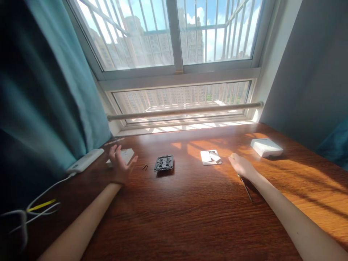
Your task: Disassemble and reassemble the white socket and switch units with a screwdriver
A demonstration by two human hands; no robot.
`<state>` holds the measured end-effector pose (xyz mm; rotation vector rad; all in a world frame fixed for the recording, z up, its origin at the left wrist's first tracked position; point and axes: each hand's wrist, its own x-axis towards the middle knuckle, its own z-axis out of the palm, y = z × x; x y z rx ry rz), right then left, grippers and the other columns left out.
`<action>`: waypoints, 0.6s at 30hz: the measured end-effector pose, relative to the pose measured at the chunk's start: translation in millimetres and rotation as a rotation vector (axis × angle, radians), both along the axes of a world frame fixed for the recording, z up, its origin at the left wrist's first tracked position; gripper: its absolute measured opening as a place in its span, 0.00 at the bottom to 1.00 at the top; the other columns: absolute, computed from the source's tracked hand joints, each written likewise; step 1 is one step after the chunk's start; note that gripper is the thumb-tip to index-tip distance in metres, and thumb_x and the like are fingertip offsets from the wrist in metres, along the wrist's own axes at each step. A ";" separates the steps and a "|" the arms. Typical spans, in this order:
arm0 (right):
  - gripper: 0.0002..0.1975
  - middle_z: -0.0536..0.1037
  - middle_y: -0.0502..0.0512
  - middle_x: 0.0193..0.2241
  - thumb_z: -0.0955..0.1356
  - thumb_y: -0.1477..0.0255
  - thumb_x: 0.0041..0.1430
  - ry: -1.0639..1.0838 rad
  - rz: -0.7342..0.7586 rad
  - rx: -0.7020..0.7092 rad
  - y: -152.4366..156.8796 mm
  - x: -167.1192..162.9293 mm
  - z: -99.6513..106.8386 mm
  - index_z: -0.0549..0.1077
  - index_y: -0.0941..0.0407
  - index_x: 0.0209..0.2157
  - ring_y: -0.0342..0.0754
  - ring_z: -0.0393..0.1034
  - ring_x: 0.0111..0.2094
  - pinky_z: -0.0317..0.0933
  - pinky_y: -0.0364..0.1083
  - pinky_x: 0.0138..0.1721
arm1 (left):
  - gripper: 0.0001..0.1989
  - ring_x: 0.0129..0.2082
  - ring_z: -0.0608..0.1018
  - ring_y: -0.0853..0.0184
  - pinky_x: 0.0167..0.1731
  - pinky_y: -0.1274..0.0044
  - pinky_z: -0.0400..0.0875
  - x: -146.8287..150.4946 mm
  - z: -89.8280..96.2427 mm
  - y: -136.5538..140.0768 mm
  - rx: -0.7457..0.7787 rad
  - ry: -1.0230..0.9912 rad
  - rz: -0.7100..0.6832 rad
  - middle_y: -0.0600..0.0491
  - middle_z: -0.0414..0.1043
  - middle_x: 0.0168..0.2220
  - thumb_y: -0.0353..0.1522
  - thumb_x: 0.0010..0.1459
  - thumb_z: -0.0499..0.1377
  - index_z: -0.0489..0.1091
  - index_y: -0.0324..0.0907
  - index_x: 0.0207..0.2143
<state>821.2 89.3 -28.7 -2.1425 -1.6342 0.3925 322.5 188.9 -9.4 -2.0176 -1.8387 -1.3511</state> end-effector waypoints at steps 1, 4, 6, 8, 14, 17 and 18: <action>0.13 0.74 0.56 0.25 0.56 0.63 0.59 -0.039 0.002 -0.019 -0.2 0.1 -1.1 0.66 0.55 0.31 0.52 0.69 0.30 0.54 0.44 0.29 | 0.39 0.64 0.43 0.53 0.61 0.62 0.39 13.3 -0.3 -5.8 0.061 0.090 -0.118 0.42 0.40 0.63 0.43 0.51 0.57 0.44 0.42 0.60; 0.15 0.76 0.62 0.31 0.56 0.63 0.59 -0.138 0.013 -0.067 -0.7 -0.1 -3.4 0.66 0.57 0.40 0.56 0.71 0.35 0.55 0.46 0.32 | 0.40 0.64 0.45 0.53 0.61 0.59 0.35 47.0 -7.3 -19.6 0.054 0.343 -0.421 0.42 0.49 0.61 0.45 0.51 0.57 0.43 0.42 0.61; 0.18 0.77 0.64 0.34 0.56 0.62 0.59 -0.188 0.025 -0.087 -0.8 -1.2 -4.4 0.66 0.58 0.44 0.58 0.71 0.37 0.55 0.47 0.33 | 0.44 0.64 0.45 0.52 0.60 0.57 0.34 60.5 -13.6 -24.5 -0.016 0.446 -0.517 0.41 0.50 0.61 0.49 0.50 0.57 0.40 0.40 0.62; 0.19 0.76 0.65 0.38 0.57 0.62 0.59 -0.227 0.035 -0.097 -0.7 -2.9 -5.2 0.65 0.58 0.46 0.59 0.71 0.40 0.55 0.47 0.35 | 0.47 0.64 0.45 0.51 0.60 0.56 0.32 67.1 -18.7 -25.1 -0.073 0.503 -0.540 0.39 0.50 0.61 0.52 0.48 0.56 0.39 0.38 0.62; 0.23 0.73 0.67 0.44 0.57 0.62 0.59 -0.297 0.040 -0.115 -0.2 -7.1 -6.6 0.63 0.58 0.52 0.60 0.69 0.44 0.56 0.49 0.38 | 0.46 0.63 0.47 0.50 0.57 0.51 0.27 68.4 -26.6 -8.1 -0.165 0.559 -0.482 0.36 0.56 0.58 0.53 0.47 0.56 0.47 0.35 0.60; 0.24 0.72 0.68 0.45 0.57 0.62 0.59 -0.319 0.023 -0.127 -0.6 -8.6 -6.6 0.63 0.58 0.54 0.60 0.68 0.45 0.56 0.49 0.38 | 0.41 0.62 0.52 0.50 0.57 0.49 0.27 66.6 -26.9 -2.4 -0.189 0.575 -0.480 0.38 0.61 0.55 0.52 0.48 0.56 0.53 0.37 0.58; 0.24 0.72 0.68 0.45 0.57 0.62 0.59 -0.324 0.019 -0.131 -1.0 -9.2 -6.3 0.63 0.58 0.53 0.60 0.69 0.44 0.56 0.49 0.38 | 0.41 0.61 0.54 0.50 0.57 0.49 0.28 66.5 -26.1 -3.0 -0.187 0.581 -0.477 0.38 0.62 0.54 0.52 0.48 0.56 0.54 0.37 0.57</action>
